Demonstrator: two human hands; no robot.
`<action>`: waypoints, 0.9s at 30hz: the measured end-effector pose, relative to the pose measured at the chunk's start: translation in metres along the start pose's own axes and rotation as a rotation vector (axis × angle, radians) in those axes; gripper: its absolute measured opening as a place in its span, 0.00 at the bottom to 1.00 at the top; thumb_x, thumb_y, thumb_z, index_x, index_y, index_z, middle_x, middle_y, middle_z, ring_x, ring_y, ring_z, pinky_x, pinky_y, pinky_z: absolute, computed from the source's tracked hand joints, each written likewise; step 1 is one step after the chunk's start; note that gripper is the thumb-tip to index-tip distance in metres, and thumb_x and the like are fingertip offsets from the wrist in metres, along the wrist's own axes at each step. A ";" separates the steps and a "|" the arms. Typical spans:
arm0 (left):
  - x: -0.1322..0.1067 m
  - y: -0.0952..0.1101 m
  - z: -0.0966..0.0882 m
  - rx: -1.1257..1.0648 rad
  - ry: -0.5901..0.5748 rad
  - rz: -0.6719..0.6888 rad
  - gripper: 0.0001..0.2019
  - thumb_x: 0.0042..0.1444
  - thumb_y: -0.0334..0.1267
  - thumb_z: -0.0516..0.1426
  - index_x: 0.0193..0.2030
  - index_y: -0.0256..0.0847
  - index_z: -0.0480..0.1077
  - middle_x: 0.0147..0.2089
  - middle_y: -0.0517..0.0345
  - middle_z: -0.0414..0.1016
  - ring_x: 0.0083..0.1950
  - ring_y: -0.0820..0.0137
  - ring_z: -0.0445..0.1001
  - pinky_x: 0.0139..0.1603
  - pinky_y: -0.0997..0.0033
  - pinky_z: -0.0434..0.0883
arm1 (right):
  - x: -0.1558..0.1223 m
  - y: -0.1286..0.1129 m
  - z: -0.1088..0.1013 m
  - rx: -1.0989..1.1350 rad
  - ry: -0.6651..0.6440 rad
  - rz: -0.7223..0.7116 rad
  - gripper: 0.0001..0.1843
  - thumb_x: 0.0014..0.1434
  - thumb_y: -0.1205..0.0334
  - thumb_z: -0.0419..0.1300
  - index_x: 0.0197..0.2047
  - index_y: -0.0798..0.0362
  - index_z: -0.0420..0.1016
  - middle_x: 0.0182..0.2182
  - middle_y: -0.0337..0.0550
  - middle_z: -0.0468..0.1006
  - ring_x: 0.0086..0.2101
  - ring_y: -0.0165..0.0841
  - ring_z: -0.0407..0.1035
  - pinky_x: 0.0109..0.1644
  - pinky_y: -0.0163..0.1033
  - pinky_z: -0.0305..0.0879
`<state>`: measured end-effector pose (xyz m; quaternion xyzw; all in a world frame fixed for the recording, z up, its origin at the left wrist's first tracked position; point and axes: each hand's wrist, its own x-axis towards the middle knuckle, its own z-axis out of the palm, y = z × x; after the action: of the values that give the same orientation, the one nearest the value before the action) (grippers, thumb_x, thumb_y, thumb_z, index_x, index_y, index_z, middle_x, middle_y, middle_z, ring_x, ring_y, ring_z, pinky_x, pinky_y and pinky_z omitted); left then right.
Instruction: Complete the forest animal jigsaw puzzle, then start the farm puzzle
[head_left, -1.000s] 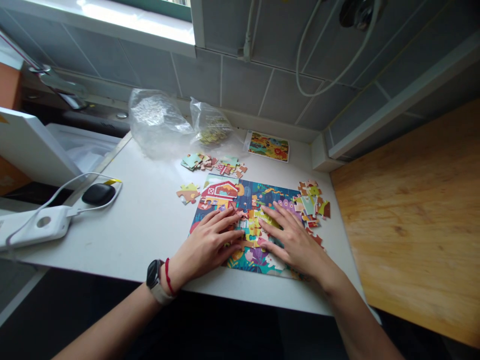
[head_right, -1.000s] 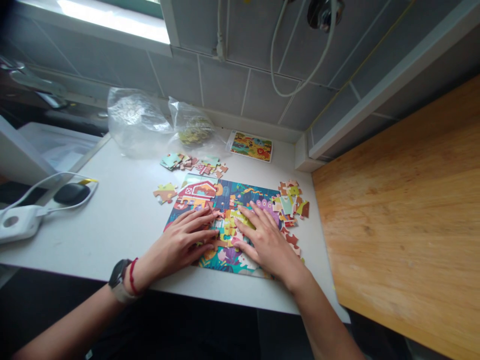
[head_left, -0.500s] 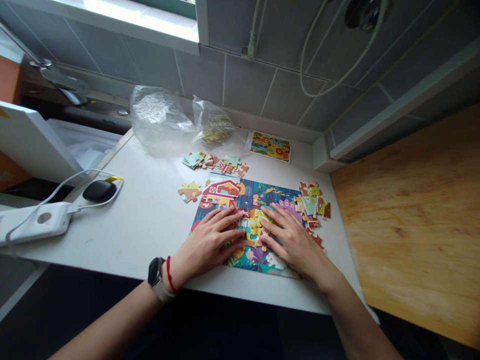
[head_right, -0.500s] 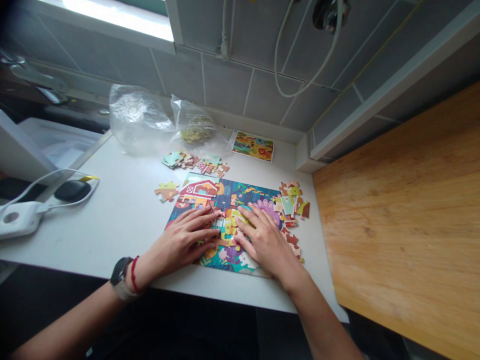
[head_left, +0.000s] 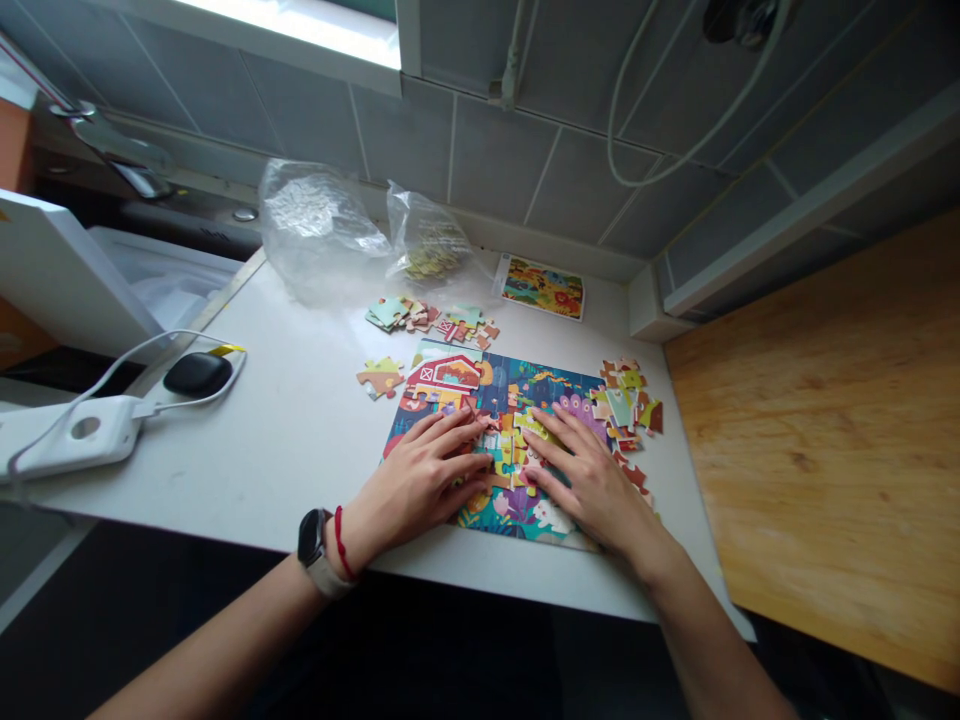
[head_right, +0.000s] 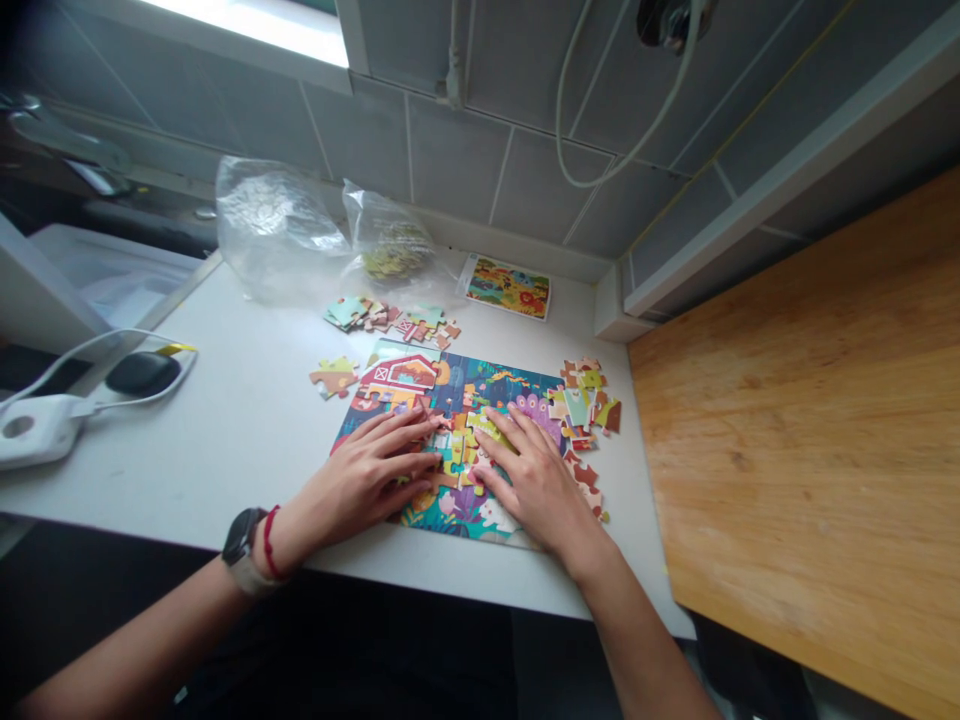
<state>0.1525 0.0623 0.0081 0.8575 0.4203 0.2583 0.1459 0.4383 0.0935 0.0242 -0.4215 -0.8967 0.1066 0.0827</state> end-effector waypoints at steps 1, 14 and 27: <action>0.000 0.000 0.000 -0.001 0.002 0.000 0.13 0.73 0.46 0.59 0.58 0.48 0.80 0.72 0.54 0.72 0.75 0.54 0.68 0.73 0.44 0.69 | 0.000 0.001 0.001 0.007 0.004 0.005 0.23 0.74 0.54 0.59 0.68 0.47 0.76 0.73 0.48 0.68 0.74 0.52 0.58 0.75 0.66 0.62; 0.000 -0.001 0.000 -0.002 -0.003 0.003 0.13 0.73 0.46 0.59 0.57 0.48 0.81 0.73 0.54 0.71 0.75 0.54 0.68 0.73 0.45 0.69 | 0.000 0.014 0.011 0.008 0.073 0.116 0.25 0.76 0.50 0.54 0.70 0.48 0.74 0.74 0.49 0.66 0.75 0.50 0.54 0.76 0.67 0.58; -0.001 -0.002 0.002 -0.010 -0.002 0.004 0.12 0.72 0.45 0.60 0.56 0.48 0.82 0.73 0.54 0.71 0.75 0.54 0.68 0.74 0.46 0.68 | 0.024 0.027 0.008 0.052 0.050 0.078 0.25 0.76 0.50 0.54 0.72 0.44 0.73 0.75 0.46 0.65 0.75 0.51 0.54 0.75 0.67 0.59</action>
<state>0.1515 0.0626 0.0051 0.8578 0.4173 0.2598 0.1499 0.4414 0.1277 0.0108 -0.4565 -0.8741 0.1226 0.1118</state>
